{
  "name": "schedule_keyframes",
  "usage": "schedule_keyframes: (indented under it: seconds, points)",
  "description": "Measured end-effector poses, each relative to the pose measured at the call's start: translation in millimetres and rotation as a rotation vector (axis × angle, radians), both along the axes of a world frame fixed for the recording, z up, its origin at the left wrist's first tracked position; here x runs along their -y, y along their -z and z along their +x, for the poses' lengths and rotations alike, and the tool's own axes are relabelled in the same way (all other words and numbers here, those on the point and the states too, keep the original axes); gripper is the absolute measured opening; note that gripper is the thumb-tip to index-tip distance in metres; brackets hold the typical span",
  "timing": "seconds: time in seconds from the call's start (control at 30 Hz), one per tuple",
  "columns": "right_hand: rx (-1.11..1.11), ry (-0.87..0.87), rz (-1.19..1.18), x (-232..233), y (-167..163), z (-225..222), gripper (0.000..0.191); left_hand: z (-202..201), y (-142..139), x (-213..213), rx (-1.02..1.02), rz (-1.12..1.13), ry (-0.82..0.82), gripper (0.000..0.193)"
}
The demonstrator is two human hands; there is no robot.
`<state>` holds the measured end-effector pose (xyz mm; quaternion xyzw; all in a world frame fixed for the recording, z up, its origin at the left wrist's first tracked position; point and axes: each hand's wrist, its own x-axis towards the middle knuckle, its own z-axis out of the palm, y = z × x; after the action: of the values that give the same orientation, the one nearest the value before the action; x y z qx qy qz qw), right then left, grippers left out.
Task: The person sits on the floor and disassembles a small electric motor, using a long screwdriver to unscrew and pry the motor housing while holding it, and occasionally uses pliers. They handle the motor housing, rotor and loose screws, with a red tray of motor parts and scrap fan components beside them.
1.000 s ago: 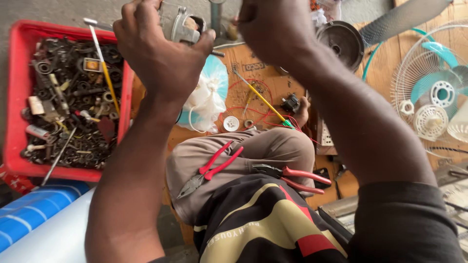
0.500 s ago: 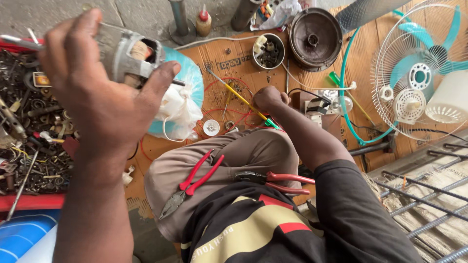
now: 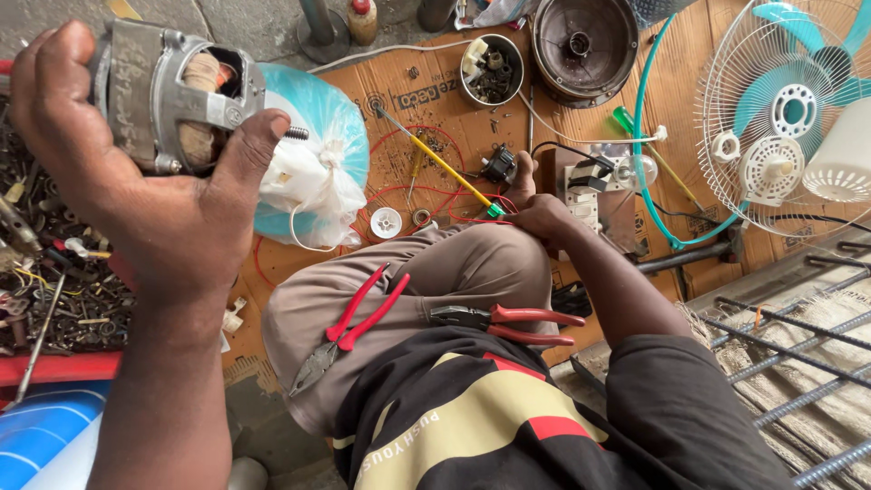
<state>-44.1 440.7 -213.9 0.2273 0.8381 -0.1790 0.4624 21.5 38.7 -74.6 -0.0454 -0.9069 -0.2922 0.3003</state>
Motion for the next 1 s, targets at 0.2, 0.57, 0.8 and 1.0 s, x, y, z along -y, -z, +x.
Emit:
schedule_keyframes:
  seconds: [0.2,0.57,0.8,1.0]
  points:
    - [-0.291,-0.303,-0.067,-13.2,9.3,6.8,0.042,-1.9,18.6,-8.1,-0.088,0.168,-0.038,0.104]
    - [-0.135,-0.455,0.165,49.0,-34.4,-7.4,0.062,-7.2,33.9,-12.0,-0.089,0.503,0.096,0.097]
    - [-0.231,-0.415,0.101,49.1,-34.4,-6.8,0.062,-12.0,25.3,-19.0,-0.142,0.454,0.028,0.094]
    - [-0.314,-0.295,-0.172,1.2,-52.9,-3.5,0.039,-12.1,21.8,-18.7,-0.167,0.415,0.027,0.094]
